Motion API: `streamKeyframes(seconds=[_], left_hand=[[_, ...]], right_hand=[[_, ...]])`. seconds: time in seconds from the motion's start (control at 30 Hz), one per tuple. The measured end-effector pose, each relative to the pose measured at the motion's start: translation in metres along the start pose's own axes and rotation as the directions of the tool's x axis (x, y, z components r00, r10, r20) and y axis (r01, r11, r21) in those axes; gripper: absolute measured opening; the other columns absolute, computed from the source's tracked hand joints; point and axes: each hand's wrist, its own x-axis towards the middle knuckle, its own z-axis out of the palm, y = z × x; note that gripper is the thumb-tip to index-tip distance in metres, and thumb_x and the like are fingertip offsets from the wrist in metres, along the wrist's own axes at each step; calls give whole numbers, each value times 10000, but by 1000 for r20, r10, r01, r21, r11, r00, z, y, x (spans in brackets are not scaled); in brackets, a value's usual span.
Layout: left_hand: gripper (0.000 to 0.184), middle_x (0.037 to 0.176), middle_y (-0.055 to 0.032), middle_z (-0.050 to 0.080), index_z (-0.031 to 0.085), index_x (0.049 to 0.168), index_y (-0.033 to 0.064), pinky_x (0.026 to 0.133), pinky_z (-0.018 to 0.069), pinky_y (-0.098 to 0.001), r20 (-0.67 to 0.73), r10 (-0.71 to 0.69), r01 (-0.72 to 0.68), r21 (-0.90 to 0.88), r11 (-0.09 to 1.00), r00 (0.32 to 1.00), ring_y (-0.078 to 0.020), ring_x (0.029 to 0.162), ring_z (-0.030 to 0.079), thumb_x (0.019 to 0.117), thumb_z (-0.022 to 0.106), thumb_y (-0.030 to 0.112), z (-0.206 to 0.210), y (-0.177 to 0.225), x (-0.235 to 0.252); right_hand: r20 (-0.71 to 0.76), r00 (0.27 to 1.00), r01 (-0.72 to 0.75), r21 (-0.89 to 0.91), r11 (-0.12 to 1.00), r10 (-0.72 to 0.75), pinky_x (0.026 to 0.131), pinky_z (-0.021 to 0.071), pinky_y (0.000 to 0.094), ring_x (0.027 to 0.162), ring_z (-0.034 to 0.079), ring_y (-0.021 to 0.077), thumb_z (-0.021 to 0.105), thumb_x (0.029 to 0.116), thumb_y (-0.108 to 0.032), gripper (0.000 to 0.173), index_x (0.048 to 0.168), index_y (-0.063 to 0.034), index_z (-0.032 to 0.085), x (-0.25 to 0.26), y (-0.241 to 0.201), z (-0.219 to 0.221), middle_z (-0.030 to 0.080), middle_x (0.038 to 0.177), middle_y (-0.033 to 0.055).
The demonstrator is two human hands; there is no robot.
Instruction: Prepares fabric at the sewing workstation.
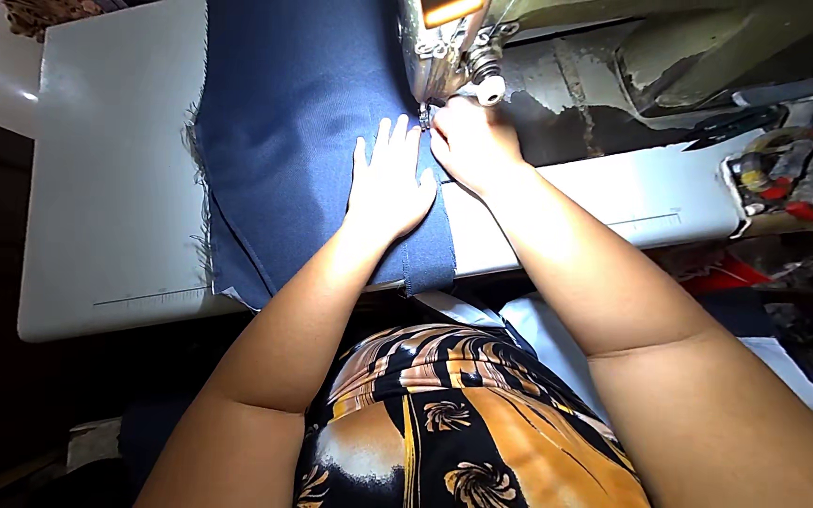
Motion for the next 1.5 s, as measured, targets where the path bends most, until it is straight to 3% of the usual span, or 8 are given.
streamKeyframes(seconds=[0.17, 0.5, 0.87, 1.07, 1.17, 1.23, 1.33, 1.5], left_hand=[[672, 1710, -36, 245, 342, 1606, 130, 1241, 82, -640, 0, -9, 9, 5, 1000, 1000, -237, 1595, 150, 1017, 343, 453, 1, 0, 0], [672, 1711, -35, 240, 336, 1610, 133, 1242, 81, -639, 9, -11, 11, 7, 1000, 1000, -237, 1597, 139, 1016, 339, 448, 0, 0, 1], [667, 1713, -47, 231, 326, 1612, 125, 1237, 83, -647, 13, -7, 7, 18, 1000, 1000, -246, 1597, 141, 1019, 337, 431, -1, -1, 4], [657, 1710, -64, 237, 342, 1604, 117, 1232, 82, -658, 16, -14, 14, 3, 1000, 1000, -258, 1594, 151, 1014, 357, 407, -3, 0, 7], [665, 1709, -75, 240, 338, 1606, 106, 1228, 85, -670, 19, -5, 5, -3, 1000, 1000, -268, 1593, 156, 1019, 353, 416, -5, -1, 9], [669, 1715, -72, 217, 317, 1615, 109, 1232, 71, -664, 42, -9, 9, -3, 1000, 999, -262, 1597, 137, 1024, 345, 421, -7, -1, 10], [669, 1719, -86, 199, 289, 1625, 97, 1227, 79, -676, 53, -8, 7, 19, 1000, 999, -280, 1598, 129, 1042, 329, 423, -9, 0, 9], [692, 1727, -122, 146, 268, 1628, 60, 1204, 136, -705, 121, 42, -43, 6, 999, 992, -363, 1594, 96, 1080, 343, 477, -17, 16, -37]], right_hand=[[-59, 966, -250, 57, 967, 253, 937, 521, 535, 1106, 693, 336, 473, 1033, -229, 301, 1094, -75, 724, 15, 9, 14, 727, 1149, 164], [-28, 960, -270, 188, 944, 280, 1049, 471, 498, 1200, 654, 319, 452, 1042, -213, 360, 1279, -45, 666, 9, 10, 1, 692, 1260, 171], [-28, 951, -253, 503, 826, 308, 884, 489, 391, 930, 634, 198, 512, 978, -95, 363, 1319, -63, 633, 2, 18, -7, 696, 1062, 134], [218, 975, -140, 490, 861, 35, 812, 516, 441, 853, 626, 239, 559, 1023, -144, 229, 1182, -23, 670, -26, 21, -35, 664, 955, 145], [157, 958, 106, 581, 807, -239, 773, 538, 400, 872, 629, 188, 730, 870, -323, 379, 1140, -59, 693, -81, 9, -37, 659, 981, 90], [182, 938, 183, 463, 867, -295, 912, 476, 576, 1097, 601, 290, 837, 714, -447, 616, 1254, -194, 686, -123, -7, -35, 647, 1150, 81], [82, 962, 236, 240, 942, -261, 981, 415, 663, 1296, 538, 422, 769, 841, -260, 497, 1329, -284, 680, -162, -21, -16, 596, 1430, 131], [-253, 939, 293, 240, 925, -232, 896, 439, 537, 1078, 634, 322, 603, 960, -256, 243, 1096, -197, 795, -172, -23, 9, 714, 1209, 102]])
